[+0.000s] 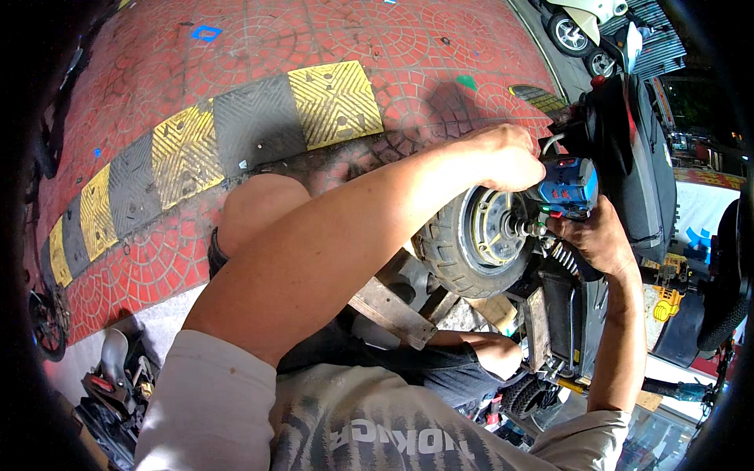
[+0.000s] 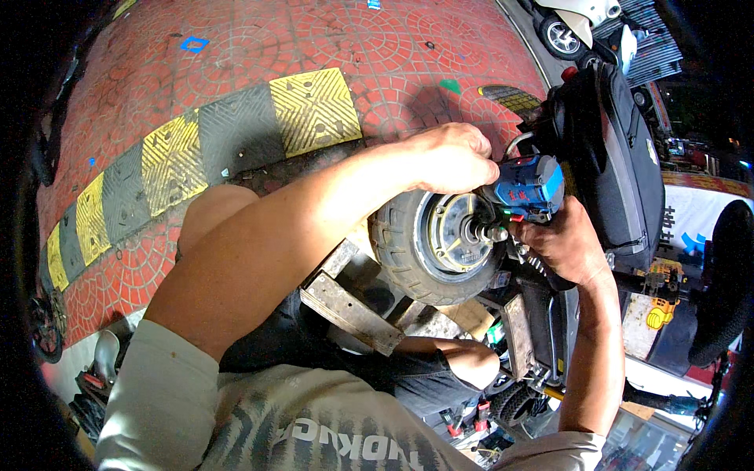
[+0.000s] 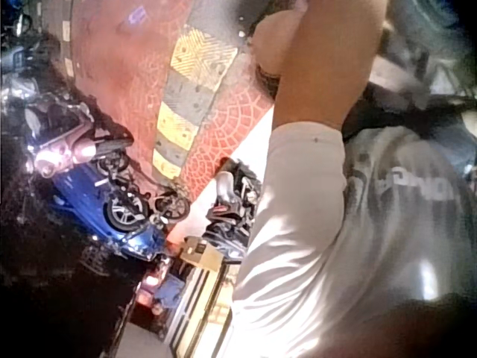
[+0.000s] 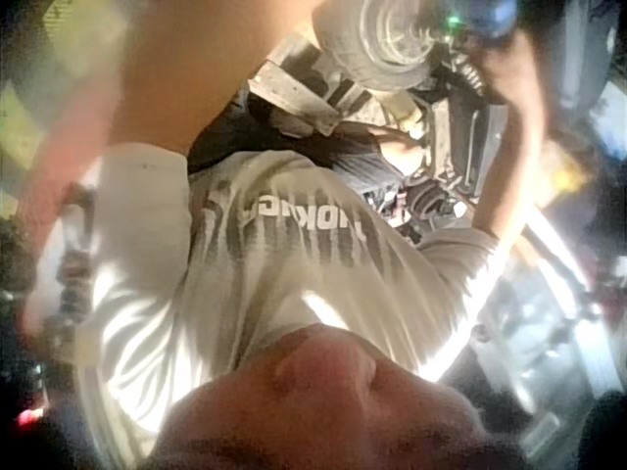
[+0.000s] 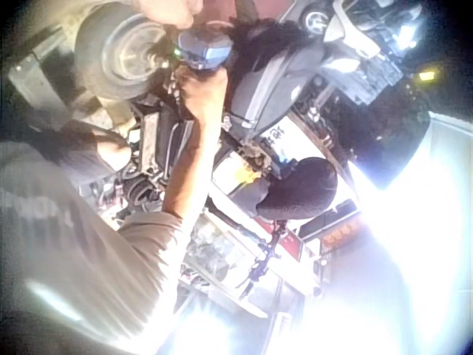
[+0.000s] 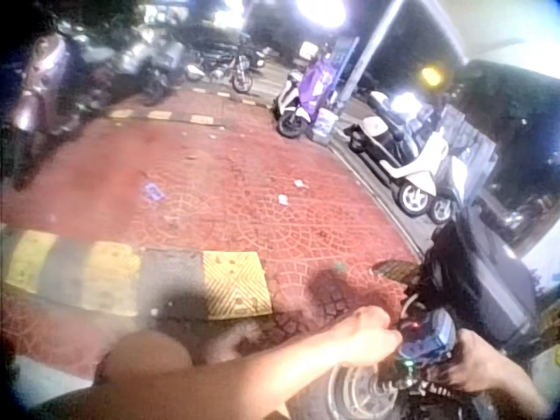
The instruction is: The person works on an electric scooter wheel assembly, using a power drill and a hammer to loosen components and then working on the hub motor with their hands.
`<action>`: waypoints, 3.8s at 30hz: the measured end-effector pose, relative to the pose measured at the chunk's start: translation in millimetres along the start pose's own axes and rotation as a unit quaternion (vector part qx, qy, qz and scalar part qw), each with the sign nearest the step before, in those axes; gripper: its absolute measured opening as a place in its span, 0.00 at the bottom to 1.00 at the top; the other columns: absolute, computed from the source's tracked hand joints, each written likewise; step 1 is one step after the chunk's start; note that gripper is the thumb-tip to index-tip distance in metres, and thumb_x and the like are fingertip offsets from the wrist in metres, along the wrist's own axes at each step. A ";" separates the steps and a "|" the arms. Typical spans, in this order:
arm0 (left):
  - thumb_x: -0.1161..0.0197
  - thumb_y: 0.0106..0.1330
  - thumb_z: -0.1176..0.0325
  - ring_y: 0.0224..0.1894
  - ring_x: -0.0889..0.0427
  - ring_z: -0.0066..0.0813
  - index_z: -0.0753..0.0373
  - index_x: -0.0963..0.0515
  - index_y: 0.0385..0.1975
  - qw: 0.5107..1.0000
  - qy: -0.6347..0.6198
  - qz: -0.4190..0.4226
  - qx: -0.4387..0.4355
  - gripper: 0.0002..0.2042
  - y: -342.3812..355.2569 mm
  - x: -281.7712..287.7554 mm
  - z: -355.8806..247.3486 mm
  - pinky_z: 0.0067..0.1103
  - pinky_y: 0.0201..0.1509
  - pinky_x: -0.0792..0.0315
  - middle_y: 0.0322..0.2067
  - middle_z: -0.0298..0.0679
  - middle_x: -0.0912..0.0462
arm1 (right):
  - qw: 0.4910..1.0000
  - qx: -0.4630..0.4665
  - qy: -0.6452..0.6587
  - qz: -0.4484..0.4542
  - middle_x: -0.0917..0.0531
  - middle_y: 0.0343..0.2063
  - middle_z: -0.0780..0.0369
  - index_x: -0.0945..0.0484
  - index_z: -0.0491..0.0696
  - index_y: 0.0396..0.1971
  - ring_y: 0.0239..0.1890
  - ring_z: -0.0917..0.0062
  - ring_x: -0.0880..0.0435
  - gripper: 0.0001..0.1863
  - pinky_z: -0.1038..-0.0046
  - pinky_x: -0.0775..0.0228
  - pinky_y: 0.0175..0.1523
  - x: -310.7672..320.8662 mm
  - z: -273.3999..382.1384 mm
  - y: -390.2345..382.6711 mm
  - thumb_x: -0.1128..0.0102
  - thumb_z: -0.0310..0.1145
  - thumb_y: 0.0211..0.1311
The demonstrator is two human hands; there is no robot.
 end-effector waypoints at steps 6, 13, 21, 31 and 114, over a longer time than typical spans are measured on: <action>0.37 0.67 0.56 0.38 0.12 0.44 0.70 0.16 0.32 1.000 -0.007 -0.016 -0.008 0.18 -0.3 -2.4 -1.0 0.41 0.46 0.21 0.32 0.55 0.14 | 0.999 0.018 -0.037 -0.025 0.10 0.34 0.63 0.13 0.42 0.50 0.36 0.82 0.18 0.18 0.68 0.19 0.49 13.3 -31.9 6.3 0.23 0.24 0.58; 0.43 0.70 0.51 0.47 0.09 0.53 0.69 0.13 0.37 0.998 0.043 -0.024 -0.026 0.23 1.7 -4.8 -3.3 0.41 0.54 0.19 0.38 0.60 0.11 | 0.997 0.045 -0.040 0.047 0.11 0.39 0.66 0.15 0.45 0.51 0.41 0.81 0.18 0.23 0.69 0.20 0.53 8.4 -9.9 16.2 0.22 0.19 0.53; 0.47 0.75 0.54 0.41 0.12 0.55 0.69 0.16 0.34 0.991 0.099 -0.027 -0.090 0.22 10.7 -7.0 -8.2 0.43 0.51 0.21 0.36 0.59 0.13 | 0.997 0.023 -0.003 0.068 0.12 0.43 0.68 0.16 0.46 0.54 0.45 0.80 0.18 0.24 0.70 0.22 0.58 1.0 -9.4 18.3 0.22 0.20 0.56; 0.44 0.74 0.54 0.40 0.13 0.49 0.71 0.17 0.33 0.986 0.106 0.001 -0.131 0.22 -2.3 -4.9 -18.3 0.42 0.51 0.22 0.32 0.57 0.14 | 0.997 0.036 -0.023 0.061 0.10 0.43 0.65 0.16 0.46 0.53 0.45 0.78 0.16 0.24 0.69 0.20 0.58 3.3 -14.9 20.0 0.19 0.23 0.55; 0.44 0.83 0.51 0.62 0.15 0.64 0.76 0.23 0.61 0.999 0.041 0.000 -0.005 0.28 27.7 -53.3 -2.3 0.45 0.68 0.25 0.53 0.67 0.14 | 0.993 -0.087 -0.055 -0.052 0.09 0.31 0.53 0.11 0.39 0.44 0.37 0.63 0.11 0.21 0.63 0.19 0.46 19.2 -80.4 -31.7 0.17 0.40 0.60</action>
Point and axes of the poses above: each hand's wrist, its own y-axis towards the middle knuckle, its own x-axis out of the back of the hand, z = x × y, the point moved 9 cm from there along y, towards the middle knuckle
